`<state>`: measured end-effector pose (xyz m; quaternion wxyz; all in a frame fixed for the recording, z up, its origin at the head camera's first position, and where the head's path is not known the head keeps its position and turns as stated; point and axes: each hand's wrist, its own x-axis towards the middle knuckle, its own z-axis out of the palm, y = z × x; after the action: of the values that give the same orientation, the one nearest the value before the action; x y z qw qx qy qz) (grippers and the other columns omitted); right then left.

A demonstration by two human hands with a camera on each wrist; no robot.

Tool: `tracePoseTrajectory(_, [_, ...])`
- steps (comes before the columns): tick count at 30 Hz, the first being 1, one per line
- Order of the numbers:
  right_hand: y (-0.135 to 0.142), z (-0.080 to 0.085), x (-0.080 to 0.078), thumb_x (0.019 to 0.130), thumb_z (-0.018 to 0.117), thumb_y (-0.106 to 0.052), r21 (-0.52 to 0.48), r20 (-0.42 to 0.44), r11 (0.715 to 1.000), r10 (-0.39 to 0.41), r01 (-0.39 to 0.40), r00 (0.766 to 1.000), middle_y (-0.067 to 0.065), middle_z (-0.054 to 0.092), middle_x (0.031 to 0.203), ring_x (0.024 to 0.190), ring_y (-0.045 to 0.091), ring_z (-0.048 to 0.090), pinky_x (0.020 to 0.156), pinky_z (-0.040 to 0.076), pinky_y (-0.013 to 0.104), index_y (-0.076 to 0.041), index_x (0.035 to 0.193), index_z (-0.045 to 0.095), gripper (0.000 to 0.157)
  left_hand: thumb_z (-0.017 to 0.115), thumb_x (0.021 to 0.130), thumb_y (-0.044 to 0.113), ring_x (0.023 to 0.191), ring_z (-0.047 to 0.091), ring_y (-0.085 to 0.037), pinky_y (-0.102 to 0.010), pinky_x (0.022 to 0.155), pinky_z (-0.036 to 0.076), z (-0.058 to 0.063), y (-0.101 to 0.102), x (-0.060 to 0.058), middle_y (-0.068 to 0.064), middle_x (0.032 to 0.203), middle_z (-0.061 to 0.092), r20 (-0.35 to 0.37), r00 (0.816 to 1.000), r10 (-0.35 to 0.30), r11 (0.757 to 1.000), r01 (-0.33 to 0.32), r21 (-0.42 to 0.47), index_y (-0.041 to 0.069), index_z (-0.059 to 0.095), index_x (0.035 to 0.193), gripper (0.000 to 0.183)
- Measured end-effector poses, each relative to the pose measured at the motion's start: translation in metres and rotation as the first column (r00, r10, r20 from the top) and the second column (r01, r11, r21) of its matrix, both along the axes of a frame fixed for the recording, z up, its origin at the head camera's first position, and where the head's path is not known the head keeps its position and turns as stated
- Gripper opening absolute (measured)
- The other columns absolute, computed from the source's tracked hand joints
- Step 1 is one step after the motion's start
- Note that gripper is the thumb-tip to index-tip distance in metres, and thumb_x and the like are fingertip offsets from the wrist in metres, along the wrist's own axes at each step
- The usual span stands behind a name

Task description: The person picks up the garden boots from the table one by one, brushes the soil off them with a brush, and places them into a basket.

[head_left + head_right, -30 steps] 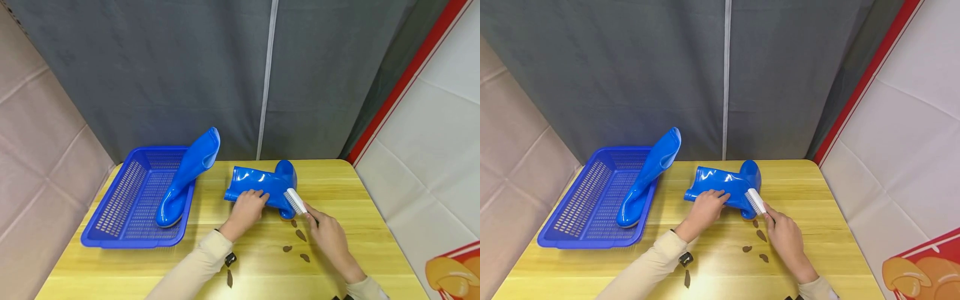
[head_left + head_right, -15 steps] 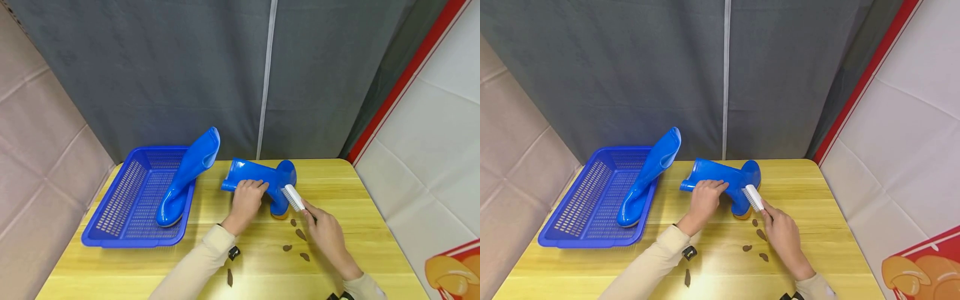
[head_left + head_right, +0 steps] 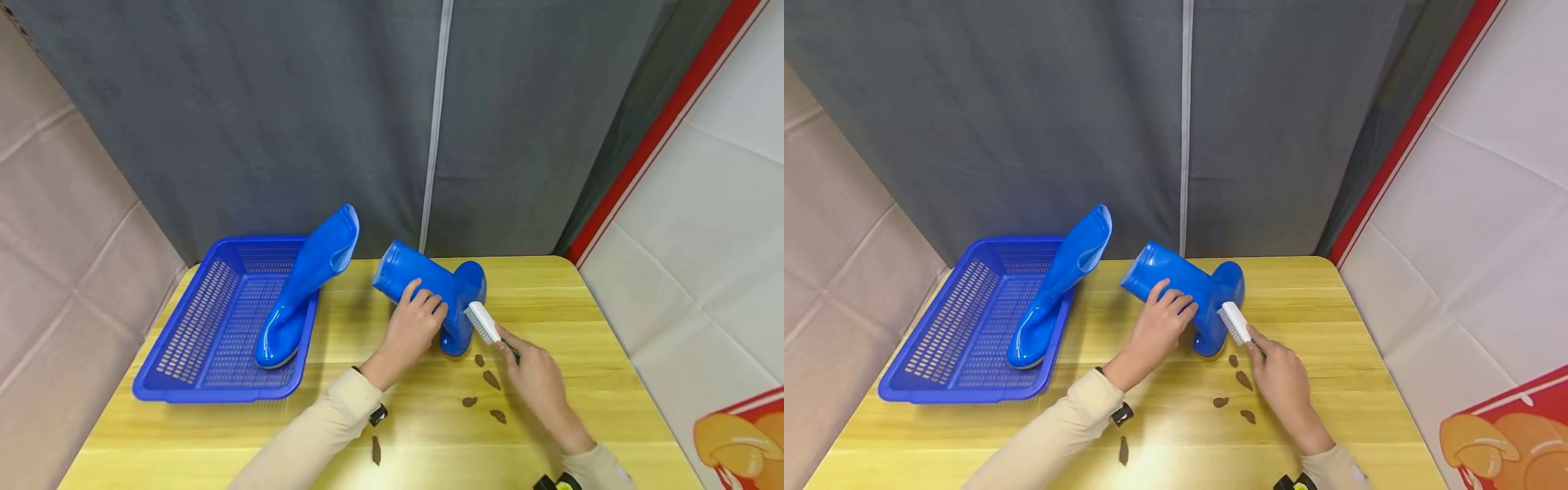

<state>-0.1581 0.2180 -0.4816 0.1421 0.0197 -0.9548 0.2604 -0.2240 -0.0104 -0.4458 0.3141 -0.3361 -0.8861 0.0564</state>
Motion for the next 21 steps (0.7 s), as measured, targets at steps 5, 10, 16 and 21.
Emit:
tracePoseTrajectory(5, [-0.001,-0.001,-0.005,0.097,0.064,-0.018,0.004,0.008,1.0,0.001,-0.001,1.0,0.021,0.073,0.091,0.044,0.01,0.032,0.039,0.028,0.023,-0.014,0.134,0.063,0.038,0.071,0.092,0.021,0.11,0.055,-0.02,-0.043,0.108,0.035,-0.002,0.0,-0.004,-0.001,0.12,0.065,-0.134,0.99,0.034,0.991,-0.017,0.131,0.025,0.075,0.108,0.017])
tracePoseTrajectory(10, [-0.002,-0.001,-0.008,0.097,0.064,-0.018,0.01,-0.007,1.0,0.014,-0.014,1.0,0.021,0.073,0.092,0.043,0.009,0.031,0.038,0.028,0.022,-0.012,0.134,0.062,0.038,0.07,0.092,0.019,0.085,0.048,-0.018,-0.037,0.081,0.033,-0.005,-0.002,-0.004,0.0,0.097,0.064,-0.237,0.968,0.084,0.973,-0.029,0.227,0.024,0.073,0.11,0.019])
tracePoseTrajectory(16, [0.0,-0.003,-0.007,0.097,0.063,-0.019,0.023,0.012,1.0,0.01,-0.011,1.0,0.017,0.072,0.084,0.042,0.008,0.031,0.038,0.028,0.022,-0.013,0.135,0.062,0.039,0.074,0.087,0.02,0.057,0.055,-0.012,-0.026,0.061,0.033,-0.018,-0.004,0.003,0.006,0.069,0.07,-0.196,0.977,0.088,0.964,-0.033,0.265,0.022,0.073,0.118,0.031])
tracePoseTrajectory(21, [0.0,-0.006,-0.006,0.097,0.063,-0.021,0.019,0.05,1.0,-0.007,0.006,0.999,0.016,0.071,0.085,0.043,0.009,0.033,0.038,0.029,0.023,-0.016,0.136,0.062,0.039,0.072,0.088,0.031,0.055,0.058,-0.01,-0.021,0.054,0.039,-0.029,0.001,0.013,0.004,0.07,0.07,-0.097,0.988,0.121,0.943,-0.084,0.322,0.016,0.068,0.126,0.041])
